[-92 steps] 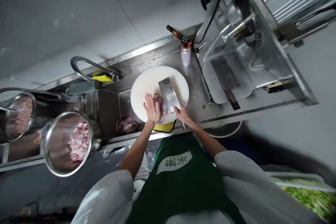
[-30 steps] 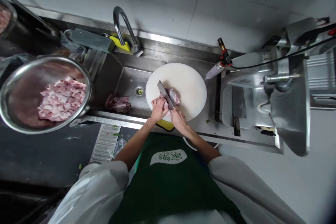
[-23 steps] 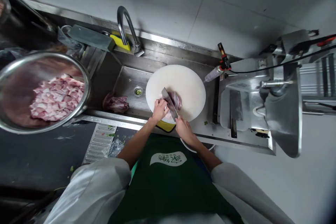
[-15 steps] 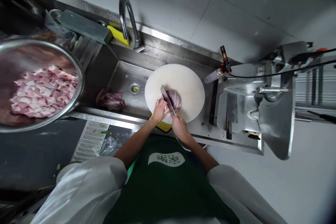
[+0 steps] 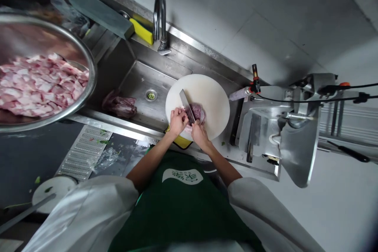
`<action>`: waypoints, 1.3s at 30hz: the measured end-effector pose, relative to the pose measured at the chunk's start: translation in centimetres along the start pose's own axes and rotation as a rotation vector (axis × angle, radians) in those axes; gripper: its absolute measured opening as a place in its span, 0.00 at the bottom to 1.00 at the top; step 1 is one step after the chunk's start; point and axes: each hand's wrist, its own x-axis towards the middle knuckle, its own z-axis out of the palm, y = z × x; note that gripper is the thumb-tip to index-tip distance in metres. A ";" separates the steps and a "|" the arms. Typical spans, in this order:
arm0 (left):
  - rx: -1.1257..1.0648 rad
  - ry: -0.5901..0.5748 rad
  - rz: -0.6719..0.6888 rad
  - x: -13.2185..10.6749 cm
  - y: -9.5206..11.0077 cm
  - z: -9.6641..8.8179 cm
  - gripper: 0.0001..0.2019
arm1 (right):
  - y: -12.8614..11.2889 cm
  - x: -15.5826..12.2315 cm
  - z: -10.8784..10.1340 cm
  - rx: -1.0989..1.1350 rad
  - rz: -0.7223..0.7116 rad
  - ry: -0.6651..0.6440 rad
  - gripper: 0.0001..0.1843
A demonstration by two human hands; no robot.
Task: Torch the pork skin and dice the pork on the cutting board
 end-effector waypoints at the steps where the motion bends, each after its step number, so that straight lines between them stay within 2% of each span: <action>1: -0.022 -0.009 -0.006 0.2 0.1 0.2 0.05 | -0.3 0.4 0.0 -0.003 0.009 -0.004 0.16; 4: -0.101 -0.023 -0.016 0.0 0.2 0.6 0.07 | -1.9 2.6 -0.6 -0.006 0.018 0.002 0.17; 8: -0.198 0.007 -0.047 -1.9 -0.1 0.2 0.06 | -4.0 6.6 -2.0 -0.021 -0.027 0.076 0.17; 11: -0.249 0.096 -0.090 -3.4 -0.3 -0.5 0.03 | -4.1 8.7 -3.5 -0.032 -0.051 0.099 0.16; 13: -0.262 0.186 -0.135 -4.1 -0.2 -0.9 0.01 | -3.6 9.0 -4.6 -0.033 -0.052 0.084 0.16; 16: -0.260 0.327 -0.245 -4.6 0.1 -1.2 0.13 | -2.6 7.0 -5.8 -0.018 -0.060 0.121 0.16; 19: -0.240 0.379 -0.356 -5.0 0.4 -1.3 0.22 | -1.4 2.6 -4.9 -0.023 -0.103 0.171 0.19; 23: -0.246 0.317 -0.462 -5.5 0.6 -1.6 0.25 | 0.4 -2.4 -1.1 -0.088 -0.062 0.035 0.21; 26: -0.304 0.232 -0.520 -5.8 0.6 -1.6 0.20 | 0.9 -3.3 0.2 -0.117 -0.008 -0.029 0.21; 27: -0.325 0.213 -0.529 -5.9 0.6 -1.6 0.17 | 1.0 -3.1 -0.3 -0.118 -0.016 -0.030 0.21; 29: -0.378 0.207 -0.555 -6.0 0.4 -1.3 0.15 | 0.8 -2.9 -2.5 -0.114 -0.054 0.009 0.20; 32: -0.506 0.265 -0.635 -6.1 -0.1 -0.7 0.15 | 0.5 -3.1 -6.6 -0.090 -0.079 0.218 0.24; 34: -0.594 0.291 -0.666 -6.1 -0.5 -0.4 0.15 | 0.2 -3.5 -7.6 -0.073 -0.056 0.333 0.27; 36: -0.641 0.295 -0.676 -6.0 -0.7 -0.3 0.15 | -0.1 -3.8 -6.3 -0.087 -0.022 0.267 0.28; 39: -0.624 0.283 -0.664 -5.7 -0.9 -0.5 0.12 | -0.4 -3.8 -1.7 -0.121 -0.004 0.046 0.23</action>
